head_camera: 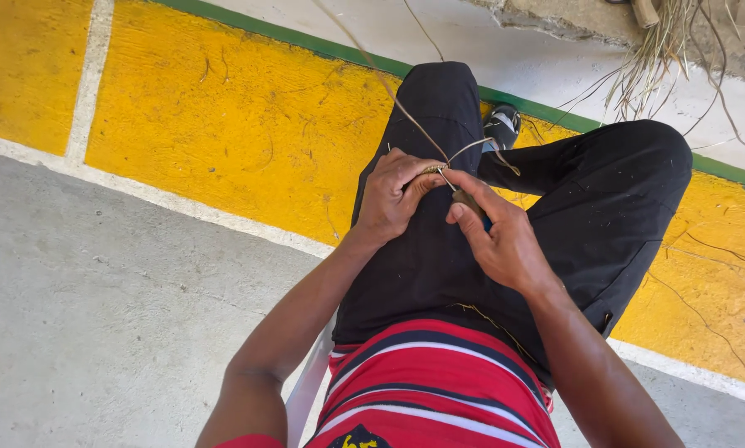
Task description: Weaving thin strips of fiber into a circular pattern.
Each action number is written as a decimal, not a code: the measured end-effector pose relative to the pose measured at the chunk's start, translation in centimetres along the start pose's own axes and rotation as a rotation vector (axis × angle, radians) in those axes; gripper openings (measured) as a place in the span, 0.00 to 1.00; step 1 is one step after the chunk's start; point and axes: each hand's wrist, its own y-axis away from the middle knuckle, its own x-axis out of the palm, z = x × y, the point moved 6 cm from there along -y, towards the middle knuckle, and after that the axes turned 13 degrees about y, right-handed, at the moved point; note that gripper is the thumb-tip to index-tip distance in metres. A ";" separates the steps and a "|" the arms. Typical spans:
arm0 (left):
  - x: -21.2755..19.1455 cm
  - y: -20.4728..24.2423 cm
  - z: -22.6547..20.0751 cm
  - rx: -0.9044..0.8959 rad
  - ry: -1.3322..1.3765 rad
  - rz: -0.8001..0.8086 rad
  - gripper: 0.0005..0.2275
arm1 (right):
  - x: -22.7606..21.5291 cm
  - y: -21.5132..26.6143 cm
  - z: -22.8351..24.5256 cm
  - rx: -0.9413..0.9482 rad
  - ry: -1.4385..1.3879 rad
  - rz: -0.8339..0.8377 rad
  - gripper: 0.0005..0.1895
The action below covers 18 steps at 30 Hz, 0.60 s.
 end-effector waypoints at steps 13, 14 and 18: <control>0.2 0.6 -1.5 0.145 -0.162 0.052 0.10 | -0.3 0.2 1.9 -0.042 0.542 -0.073 0.21; 0.2 0.4 -1.5 0.153 -0.163 0.052 0.10 | -0.5 -0.1 1.4 -0.046 0.544 -0.079 0.21; 0.2 0.2 -0.6 0.084 -0.114 0.003 0.08 | -0.1 -0.2 -0.5 0.091 0.109 0.058 0.22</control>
